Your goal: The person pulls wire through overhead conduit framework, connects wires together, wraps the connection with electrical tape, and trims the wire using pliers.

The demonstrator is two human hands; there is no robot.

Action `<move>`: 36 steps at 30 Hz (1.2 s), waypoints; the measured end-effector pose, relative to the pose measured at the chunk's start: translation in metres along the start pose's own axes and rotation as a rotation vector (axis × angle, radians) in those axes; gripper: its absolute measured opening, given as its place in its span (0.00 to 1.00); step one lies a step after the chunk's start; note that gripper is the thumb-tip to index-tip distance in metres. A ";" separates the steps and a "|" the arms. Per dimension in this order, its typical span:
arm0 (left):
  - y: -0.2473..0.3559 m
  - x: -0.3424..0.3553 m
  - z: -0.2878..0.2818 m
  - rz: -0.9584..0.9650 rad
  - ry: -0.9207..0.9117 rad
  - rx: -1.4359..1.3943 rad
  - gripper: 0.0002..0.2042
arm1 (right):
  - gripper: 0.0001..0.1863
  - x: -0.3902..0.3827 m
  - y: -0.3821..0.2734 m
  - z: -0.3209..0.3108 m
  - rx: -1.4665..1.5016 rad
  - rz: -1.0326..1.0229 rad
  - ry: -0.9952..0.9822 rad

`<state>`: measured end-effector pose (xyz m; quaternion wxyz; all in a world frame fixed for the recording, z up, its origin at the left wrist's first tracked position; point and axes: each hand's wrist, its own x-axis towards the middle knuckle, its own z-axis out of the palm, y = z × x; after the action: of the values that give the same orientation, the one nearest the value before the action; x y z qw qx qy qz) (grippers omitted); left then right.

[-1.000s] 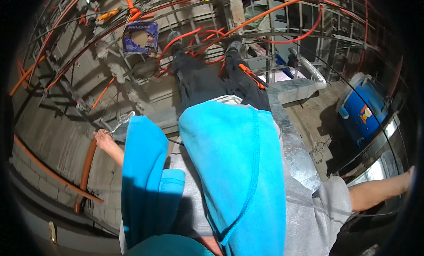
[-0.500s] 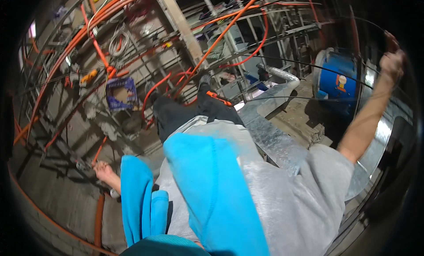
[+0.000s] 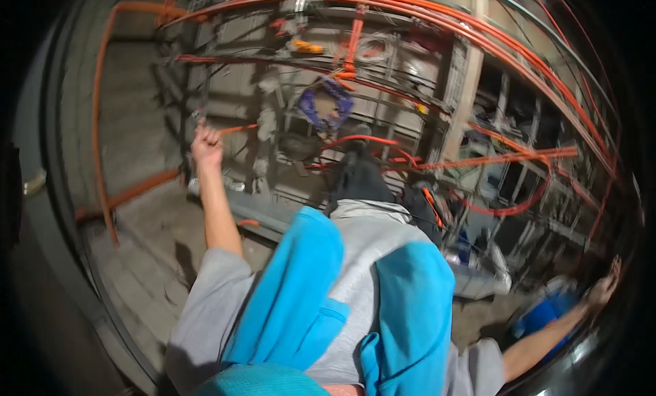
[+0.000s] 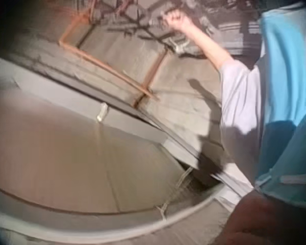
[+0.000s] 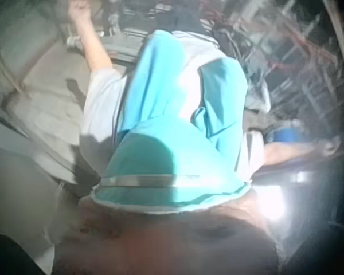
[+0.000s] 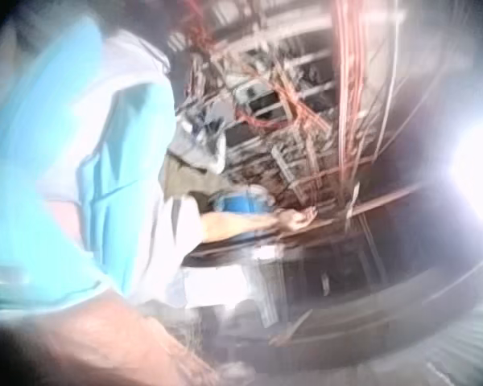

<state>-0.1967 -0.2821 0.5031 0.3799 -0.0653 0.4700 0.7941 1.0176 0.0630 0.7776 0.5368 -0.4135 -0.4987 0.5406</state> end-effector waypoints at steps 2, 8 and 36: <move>0.043 -0.032 0.012 0.132 0.168 -0.016 0.13 | 0.16 0.022 0.112 0.046 -1.037 -0.228 0.202; 0.054 -0.030 -0.025 0.151 0.131 -0.066 0.14 | 0.20 0.003 0.151 0.042 -1.328 0.138 -0.082; 0.283 0.186 -0.053 0.335 0.254 0.088 0.14 | 0.10 0.092 0.130 0.181 -1.783 -0.105 0.298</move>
<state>-0.5292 -0.2997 0.5853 0.1827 -0.0689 0.5527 0.8102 0.8100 0.1465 0.6875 0.1001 -0.7183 -0.6760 -0.1305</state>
